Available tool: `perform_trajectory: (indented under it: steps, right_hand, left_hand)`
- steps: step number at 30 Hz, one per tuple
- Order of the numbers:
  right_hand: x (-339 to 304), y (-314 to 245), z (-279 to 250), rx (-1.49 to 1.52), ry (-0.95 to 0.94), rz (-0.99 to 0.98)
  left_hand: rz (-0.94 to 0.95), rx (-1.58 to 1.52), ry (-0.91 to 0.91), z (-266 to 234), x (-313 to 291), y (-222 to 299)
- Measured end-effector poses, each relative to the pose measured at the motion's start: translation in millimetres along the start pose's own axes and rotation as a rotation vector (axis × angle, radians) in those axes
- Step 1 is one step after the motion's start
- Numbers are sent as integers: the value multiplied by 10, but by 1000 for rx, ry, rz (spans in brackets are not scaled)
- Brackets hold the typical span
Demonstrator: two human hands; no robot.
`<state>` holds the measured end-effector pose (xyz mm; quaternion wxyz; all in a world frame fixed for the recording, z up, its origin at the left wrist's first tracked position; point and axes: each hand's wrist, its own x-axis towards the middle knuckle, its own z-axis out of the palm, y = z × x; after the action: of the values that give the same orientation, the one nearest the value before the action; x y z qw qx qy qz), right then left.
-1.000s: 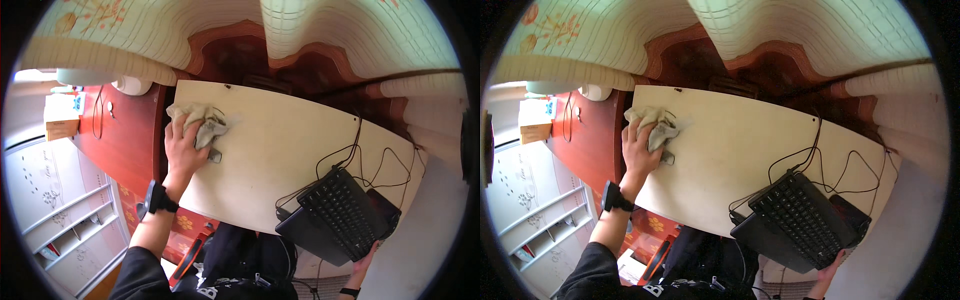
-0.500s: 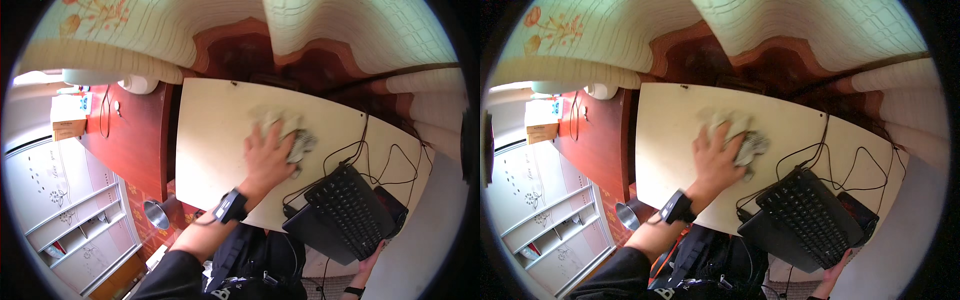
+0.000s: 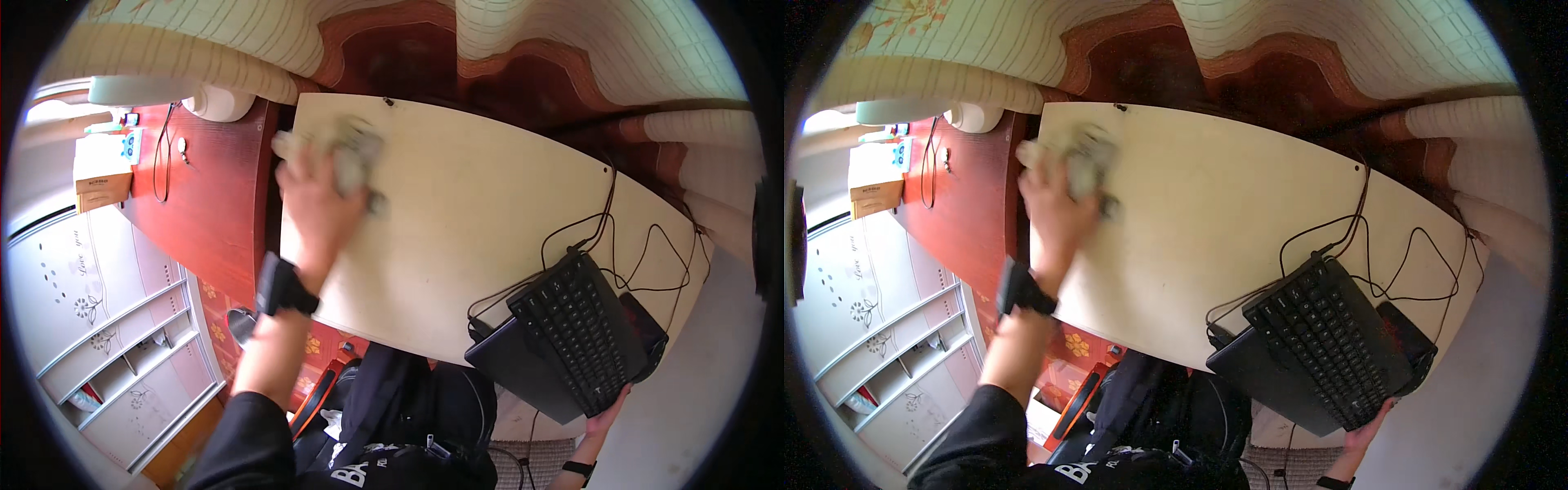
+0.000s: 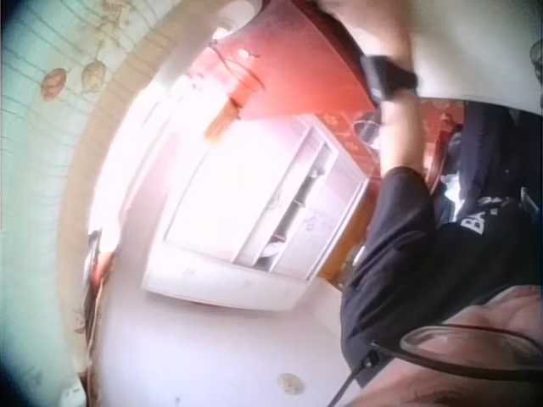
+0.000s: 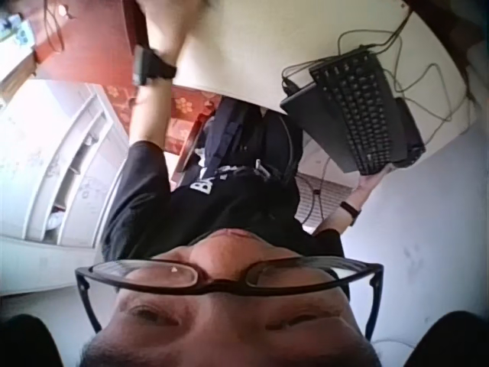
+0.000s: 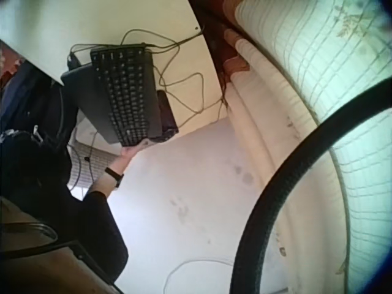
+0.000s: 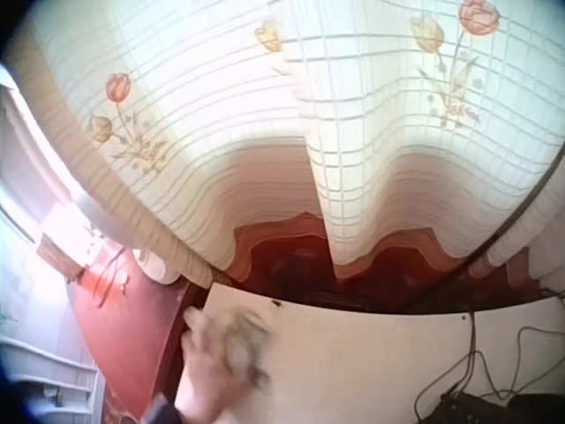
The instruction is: Cleaning a desk surface and computer equipment with a cloth and bucket of water.
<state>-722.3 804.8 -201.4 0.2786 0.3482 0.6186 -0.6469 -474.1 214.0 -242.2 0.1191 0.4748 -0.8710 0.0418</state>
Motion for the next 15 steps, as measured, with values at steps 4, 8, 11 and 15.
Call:
perform_trajectory:
  steps: [4, 8, 11, 15]
  right_hand:
    - [55, 38, 53, 18, 40, 8]
    - [15, 7, 12, -25, 117, -24]
    - [13, 41, -3, 33, 48, 34]
    - [119, 77, -158, 35, 50, 16]
  left_hand:
    - [388, -248, -164, -189, -756, 679]
    - [403, -318, -212, -187, -517, 605]
    - [128, -148, -45, 103, 36, 177]
    - [-27, -30, -2, 2, 388, 273]
